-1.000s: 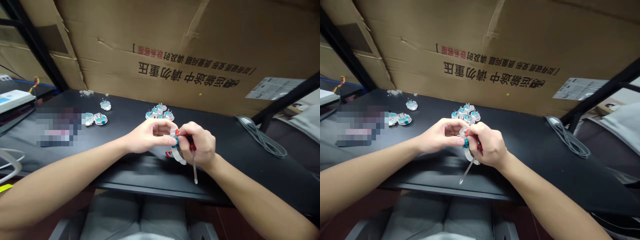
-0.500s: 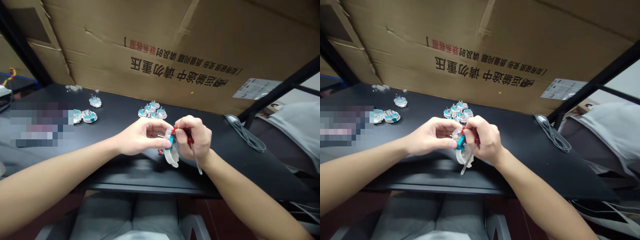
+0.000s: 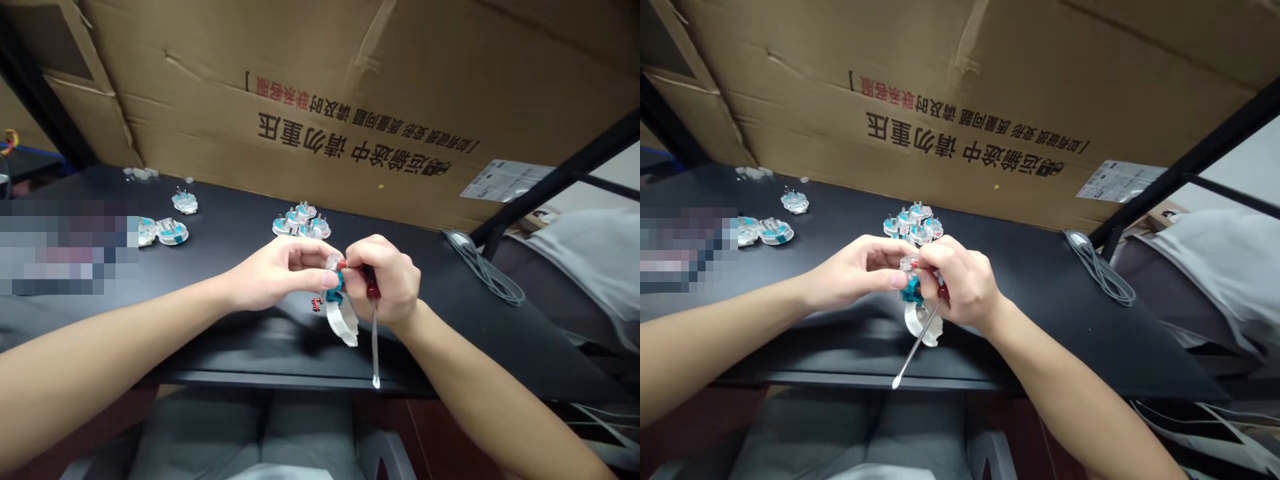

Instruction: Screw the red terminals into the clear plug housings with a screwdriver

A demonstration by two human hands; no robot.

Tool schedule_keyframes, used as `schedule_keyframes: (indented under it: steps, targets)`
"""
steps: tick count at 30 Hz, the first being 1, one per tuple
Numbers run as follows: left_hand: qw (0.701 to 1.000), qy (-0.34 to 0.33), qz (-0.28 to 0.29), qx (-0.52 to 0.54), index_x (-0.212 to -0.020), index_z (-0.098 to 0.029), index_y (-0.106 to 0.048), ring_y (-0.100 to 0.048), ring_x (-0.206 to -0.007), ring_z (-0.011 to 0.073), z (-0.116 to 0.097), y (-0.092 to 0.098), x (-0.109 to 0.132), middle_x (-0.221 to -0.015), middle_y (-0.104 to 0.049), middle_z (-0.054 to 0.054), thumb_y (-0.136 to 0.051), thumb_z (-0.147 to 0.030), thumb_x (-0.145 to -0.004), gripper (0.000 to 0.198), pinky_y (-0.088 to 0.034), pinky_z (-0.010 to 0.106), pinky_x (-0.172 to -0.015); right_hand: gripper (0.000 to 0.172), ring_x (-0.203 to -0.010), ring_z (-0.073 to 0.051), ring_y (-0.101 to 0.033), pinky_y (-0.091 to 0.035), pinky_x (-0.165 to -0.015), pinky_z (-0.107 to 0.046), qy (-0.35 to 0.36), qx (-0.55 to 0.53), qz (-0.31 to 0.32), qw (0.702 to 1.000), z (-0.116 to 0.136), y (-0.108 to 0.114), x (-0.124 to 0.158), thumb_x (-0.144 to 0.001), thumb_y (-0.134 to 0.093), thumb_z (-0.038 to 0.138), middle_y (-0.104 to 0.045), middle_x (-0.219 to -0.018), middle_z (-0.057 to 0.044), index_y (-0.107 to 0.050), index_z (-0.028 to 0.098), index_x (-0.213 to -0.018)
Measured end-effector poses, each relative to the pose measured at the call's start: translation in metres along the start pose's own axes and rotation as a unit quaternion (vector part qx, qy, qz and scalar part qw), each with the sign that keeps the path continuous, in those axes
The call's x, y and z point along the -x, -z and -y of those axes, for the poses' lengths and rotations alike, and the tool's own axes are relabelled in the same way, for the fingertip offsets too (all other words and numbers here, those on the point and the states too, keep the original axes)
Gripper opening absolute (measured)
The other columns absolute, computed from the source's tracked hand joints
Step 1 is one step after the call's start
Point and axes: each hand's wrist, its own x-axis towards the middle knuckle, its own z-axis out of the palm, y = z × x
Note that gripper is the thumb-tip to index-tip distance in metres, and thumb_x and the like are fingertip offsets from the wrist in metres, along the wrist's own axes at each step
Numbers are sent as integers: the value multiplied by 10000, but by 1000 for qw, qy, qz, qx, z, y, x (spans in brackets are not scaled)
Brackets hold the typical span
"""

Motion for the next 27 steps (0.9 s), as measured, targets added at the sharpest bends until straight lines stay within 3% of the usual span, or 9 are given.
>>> schedule_keyframes:
  steps: [14,19,27]
  targets:
    - [999,-1,-10,-34,-925,-115,-709,-653,-794,147,-5,0,1,-823,-718,24,-759,-222,-819,159,-509,247,-775,172,-609,-143,-608,-472,-498,-244,35,8,11,999,-1,3,-3,-857,-554,84,-657,-749,-17,-535,200,-983]
    - [1000,6,-20,-13,-905,-115,-706,-646,-759,131,-4,0,1,-792,-713,19,-750,-222,-829,139,-508,225,-732,168,-637,-141,-627,-499,-511,-236,11,-9,2,1000,-1,2,-3,-876,-565,107,-675,-770,-14,-552,209,-1008]
    - [998,53,-17,34,-920,-119,-740,-641,-720,137,-3,-1,3,-762,-671,25,-804,-399,-787,316,-526,251,-708,224,-628,-123,-640,-561,-584,-221,45,-19,-10,999,-6,4,-2,-887,-587,76,-685,-759,-15,-622,212,-1061]
